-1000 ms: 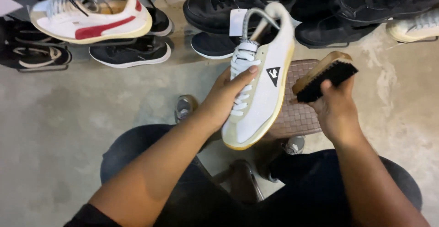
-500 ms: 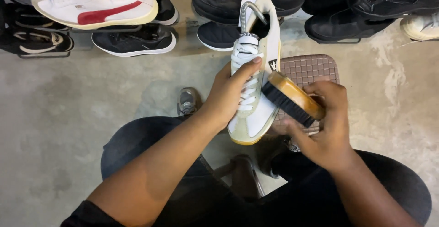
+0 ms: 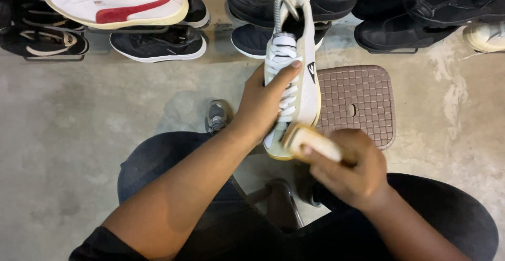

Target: The person holds a white sneaker and scrubs the upper and sole with a brush. They rotate the shoe to clean different sides, including the toe box and heel, while sitting on the floor.

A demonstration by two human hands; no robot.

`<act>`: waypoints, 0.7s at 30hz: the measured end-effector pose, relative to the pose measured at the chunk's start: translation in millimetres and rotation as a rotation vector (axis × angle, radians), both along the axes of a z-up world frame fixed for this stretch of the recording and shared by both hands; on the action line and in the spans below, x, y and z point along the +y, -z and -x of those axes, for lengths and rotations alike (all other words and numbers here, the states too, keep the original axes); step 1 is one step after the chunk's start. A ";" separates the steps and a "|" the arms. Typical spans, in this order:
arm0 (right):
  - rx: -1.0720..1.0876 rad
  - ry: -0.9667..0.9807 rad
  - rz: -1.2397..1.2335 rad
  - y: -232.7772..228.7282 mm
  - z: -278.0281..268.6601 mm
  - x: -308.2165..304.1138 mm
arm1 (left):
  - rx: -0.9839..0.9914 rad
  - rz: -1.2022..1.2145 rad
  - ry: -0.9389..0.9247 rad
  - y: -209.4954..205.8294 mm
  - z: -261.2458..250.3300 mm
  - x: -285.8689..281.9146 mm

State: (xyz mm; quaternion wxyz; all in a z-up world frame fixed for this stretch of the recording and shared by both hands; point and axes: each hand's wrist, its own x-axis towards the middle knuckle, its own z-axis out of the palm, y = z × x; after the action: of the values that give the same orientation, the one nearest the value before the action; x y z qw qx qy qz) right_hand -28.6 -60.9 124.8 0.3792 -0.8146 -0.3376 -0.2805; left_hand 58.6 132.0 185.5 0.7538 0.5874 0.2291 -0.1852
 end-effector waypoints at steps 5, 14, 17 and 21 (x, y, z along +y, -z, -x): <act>0.053 0.125 0.108 -17.7 -5.4 3.1 | 0.000 0.012 -0.045 -12.9 -0.9 0.6; 0.045 0.138 0.033 -7.8 -3.1 -10.1 | 0.008 0.023 -0.031 -8.2 -2.1 2.5; -0.006 0.122 0.003 -4.6 -6.4 -14.9 | 0.035 0.098 -0.042 -12.8 -3.7 1.4; -0.014 0.135 -0.002 -1.9 -6.3 -17.5 | 0.051 0.196 -0.039 -14.6 -5.2 0.9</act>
State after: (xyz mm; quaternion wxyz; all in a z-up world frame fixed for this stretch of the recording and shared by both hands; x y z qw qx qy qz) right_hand -22.3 -78.4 126.7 0.3576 -0.8333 -0.2842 -0.3115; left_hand 63.9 132.9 200.2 0.8049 0.5015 0.2404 -0.2070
